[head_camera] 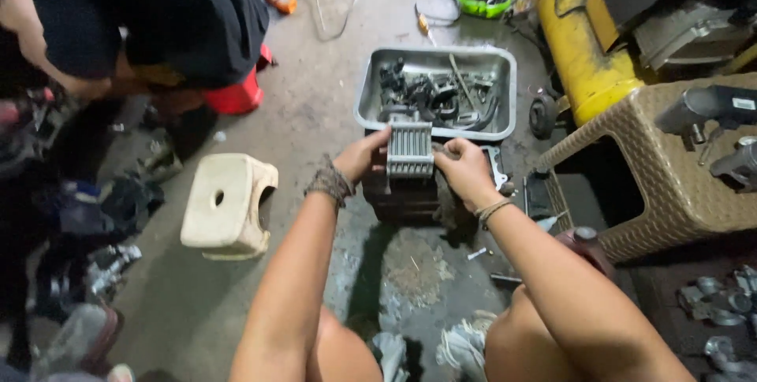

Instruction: Cleaning a motorcycle cylinder block and various engine components using a rag and cleaning solution in a workshop environment.

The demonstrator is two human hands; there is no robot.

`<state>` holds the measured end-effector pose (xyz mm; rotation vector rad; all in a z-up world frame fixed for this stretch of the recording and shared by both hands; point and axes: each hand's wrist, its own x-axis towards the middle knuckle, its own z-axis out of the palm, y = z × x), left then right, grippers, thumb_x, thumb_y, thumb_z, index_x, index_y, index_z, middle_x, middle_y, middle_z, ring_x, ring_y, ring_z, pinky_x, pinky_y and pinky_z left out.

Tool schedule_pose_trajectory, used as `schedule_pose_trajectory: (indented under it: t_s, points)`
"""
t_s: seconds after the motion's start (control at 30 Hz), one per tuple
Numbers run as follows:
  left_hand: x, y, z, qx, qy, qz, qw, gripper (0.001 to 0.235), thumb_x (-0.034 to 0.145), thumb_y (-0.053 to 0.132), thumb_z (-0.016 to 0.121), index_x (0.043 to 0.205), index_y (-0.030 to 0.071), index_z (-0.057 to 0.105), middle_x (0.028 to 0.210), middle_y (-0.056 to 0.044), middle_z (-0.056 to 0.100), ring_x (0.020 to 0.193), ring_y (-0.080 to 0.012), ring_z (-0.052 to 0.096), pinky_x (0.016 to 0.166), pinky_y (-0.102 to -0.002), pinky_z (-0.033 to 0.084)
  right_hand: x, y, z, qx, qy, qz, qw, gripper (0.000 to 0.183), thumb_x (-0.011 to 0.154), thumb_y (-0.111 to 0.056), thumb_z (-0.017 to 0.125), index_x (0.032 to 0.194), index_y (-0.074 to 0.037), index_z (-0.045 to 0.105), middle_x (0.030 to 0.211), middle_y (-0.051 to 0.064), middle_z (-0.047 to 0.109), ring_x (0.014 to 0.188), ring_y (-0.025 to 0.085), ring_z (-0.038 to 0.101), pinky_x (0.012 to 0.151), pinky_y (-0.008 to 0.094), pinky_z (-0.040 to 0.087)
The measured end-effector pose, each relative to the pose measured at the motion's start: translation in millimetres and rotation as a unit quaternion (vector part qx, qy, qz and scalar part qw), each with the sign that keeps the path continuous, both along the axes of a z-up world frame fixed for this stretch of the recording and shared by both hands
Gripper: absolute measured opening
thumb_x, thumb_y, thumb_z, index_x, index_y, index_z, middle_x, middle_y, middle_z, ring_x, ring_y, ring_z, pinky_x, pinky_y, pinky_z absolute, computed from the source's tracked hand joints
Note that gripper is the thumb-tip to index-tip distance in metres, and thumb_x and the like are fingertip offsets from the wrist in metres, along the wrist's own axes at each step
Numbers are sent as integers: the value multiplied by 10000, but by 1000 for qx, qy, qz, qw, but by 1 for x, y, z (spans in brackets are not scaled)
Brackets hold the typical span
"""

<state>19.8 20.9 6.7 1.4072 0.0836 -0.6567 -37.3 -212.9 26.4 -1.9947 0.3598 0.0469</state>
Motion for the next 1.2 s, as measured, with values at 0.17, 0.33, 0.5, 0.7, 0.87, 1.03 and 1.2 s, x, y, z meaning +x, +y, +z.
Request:
schedule_pose_trajectory:
  t_s: [0.17, 0.33, 0.5, 0.7, 0.87, 1.03, 1.2]
  points:
    - [-4, -10, -8, 36, -44, 7, 998, 663, 954, 606, 642, 1447, 167, 578, 1333, -74, 628, 1215, -270, 613, 1028, -477, 492, 2, -8, 10, 50, 28, 10, 998, 267, 783, -336, 793, 991, -172, 765, 822, 32, 702, 852, 189, 665, 767, 345, 494]
    - [-9, -15, -16, 19, -102, 37, 994, 478, 981, 507, 676, 1365, 223, 658, 1133, -24, 667, 931, -152, 600, 779, -348, 574, -13, -9, 58, 175, -14, 66, 982, 274, 987, -302, 644, 1158, -116, 747, 1039, 58, 714, 1017, 156, 589, 937, 335, 506]
    - [1, -18, -47, -11, -123, 78, 989, 370, 995, 441, 685, 1268, 191, 701, 936, 7, 659, 757, -90, 567, 614, -226, 518, -8, -18, 30, 249, 36, 57, 966, 227, 983, -250, 675, 1121, -89, 755, 966, 70, 745, 902, 155, 686, 822, 350, 581]
    - [-13, -37, -37, 54, -207, 114, 970, 499, 1046, 424, 592, 1374, 49, 625, 1360, -192, 636, 1312, -326, 560, 1145, -470, 400, 1, -26, 20, 255, 60, 92, 961, 314, 899, -127, 715, 1201, -42, 736, 1068, 132, 744, 988, 204, 691, 884, 420, 573]
    - [-26, -36, -39, 121, -253, 115, 953, 397, 1112, 350, 477, 1346, 71, 636, 1348, -169, 634, 1340, -317, 532, 1193, -449, 342, 5, -32, 16, 272, 84, 97, 954, 315, 864, -69, 700, 1170, -1, 731, 972, 144, 740, 901, 227, 720, 824, 417, 593]
    - [-26, -38, -61, 266, -417, 102, 863, 372, 1098, 168, 409, 1336, -23, 622, 1343, -268, 607, 1325, -401, 521, 1191, -448, 362, -10, -36, 52, 244, 116, 175, 947, 380, 842, -17, 704, 1220, -9, 745, 1076, 123, 746, 995, 206, 685, 880, 418, 579]
    - [-36, -46, -23, 187, -244, 171, 936, 408, 1055, 392, 491, 1241, 87, 687, 1276, -143, 676, 1290, -278, 567, 1172, -390, 372, -8, -35, 30, 187, 67, 197, 960, 416, 798, 9, 768, 1212, -32, 753, 1031, 99, 753, 956, 178, 690, 836, 387, 596]
